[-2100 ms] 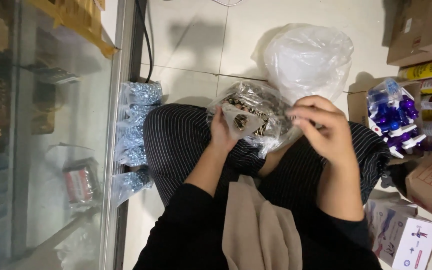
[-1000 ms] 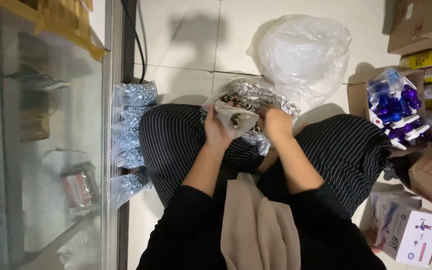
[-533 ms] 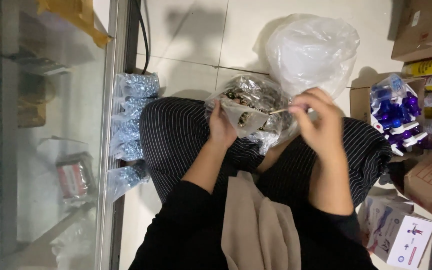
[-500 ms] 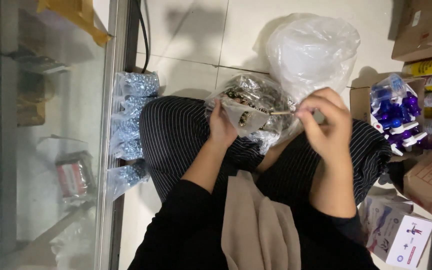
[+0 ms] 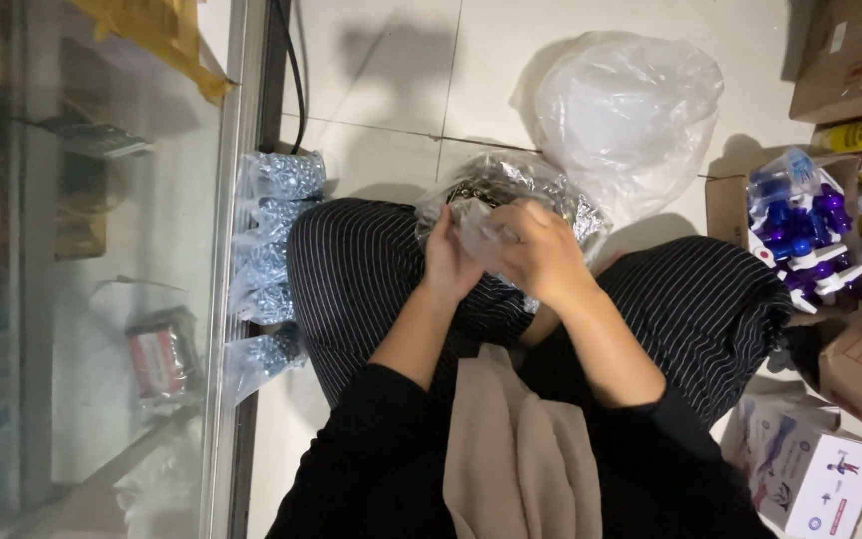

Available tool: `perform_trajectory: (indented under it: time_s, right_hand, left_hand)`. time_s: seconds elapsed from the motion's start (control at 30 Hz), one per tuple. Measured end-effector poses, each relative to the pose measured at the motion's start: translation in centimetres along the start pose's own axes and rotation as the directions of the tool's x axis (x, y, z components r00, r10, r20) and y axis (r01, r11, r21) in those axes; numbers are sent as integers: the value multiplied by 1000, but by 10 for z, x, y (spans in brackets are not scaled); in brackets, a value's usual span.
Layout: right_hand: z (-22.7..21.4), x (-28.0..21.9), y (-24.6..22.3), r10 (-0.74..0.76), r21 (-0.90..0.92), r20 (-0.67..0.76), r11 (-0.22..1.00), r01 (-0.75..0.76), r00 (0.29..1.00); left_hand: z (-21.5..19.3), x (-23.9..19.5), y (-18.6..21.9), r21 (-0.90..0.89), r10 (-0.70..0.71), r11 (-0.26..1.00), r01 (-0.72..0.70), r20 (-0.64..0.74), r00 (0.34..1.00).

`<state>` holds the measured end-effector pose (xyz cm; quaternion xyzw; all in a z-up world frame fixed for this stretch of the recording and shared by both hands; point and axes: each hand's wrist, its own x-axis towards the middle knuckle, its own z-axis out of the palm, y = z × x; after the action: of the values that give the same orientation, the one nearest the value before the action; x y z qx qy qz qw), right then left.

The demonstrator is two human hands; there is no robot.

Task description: Packaging small metal screws into individual plastic bags from a bulk supply on the floor.

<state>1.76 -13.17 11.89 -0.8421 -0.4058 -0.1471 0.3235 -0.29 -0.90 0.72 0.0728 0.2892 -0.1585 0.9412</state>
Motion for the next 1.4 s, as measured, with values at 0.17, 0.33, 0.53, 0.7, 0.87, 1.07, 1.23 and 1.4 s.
perform_trajectory:
  time_s: [0.17,0.33,0.53,0.7,0.87,1.07,1.23,1.4]
  right_hand:
    - [-36,16,-27,368,37,89,927,-372,926]
    - [-46,25,-32,552,134,125,814,-565,825]
    - [-61,35,-38,433,158,164,875,-457,886]
    - [-79,59,-60,309,237,141,912,-335,940]
    - [-74,52,-52,355,354,0,874,-332,935]
    - [-37,13,-4,554,253,-16,808,-533,833]
    - [17,-16,9,696,-184,313,712,-677,646]
    - [76,-54,46,673,-405,458,740,-538,581]
  left_hand:
    - [19,-7,-4,-17,37,999,-38,-34,999]
    - [38,-23,1,5,34,999,-33,-21,999]
    - [17,-10,7,43,-3,999,0,68,998]
    - [9,2,14,35,-151,989,147,152,977]
    - [-1,3,8,-111,-65,990,90,211,975]
    - [10,-5,17,-228,65,974,-9,242,968]
    - [16,-8,21,-319,101,948,-14,256,961]
    - [8,-4,16,-242,96,970,-17,319,943]
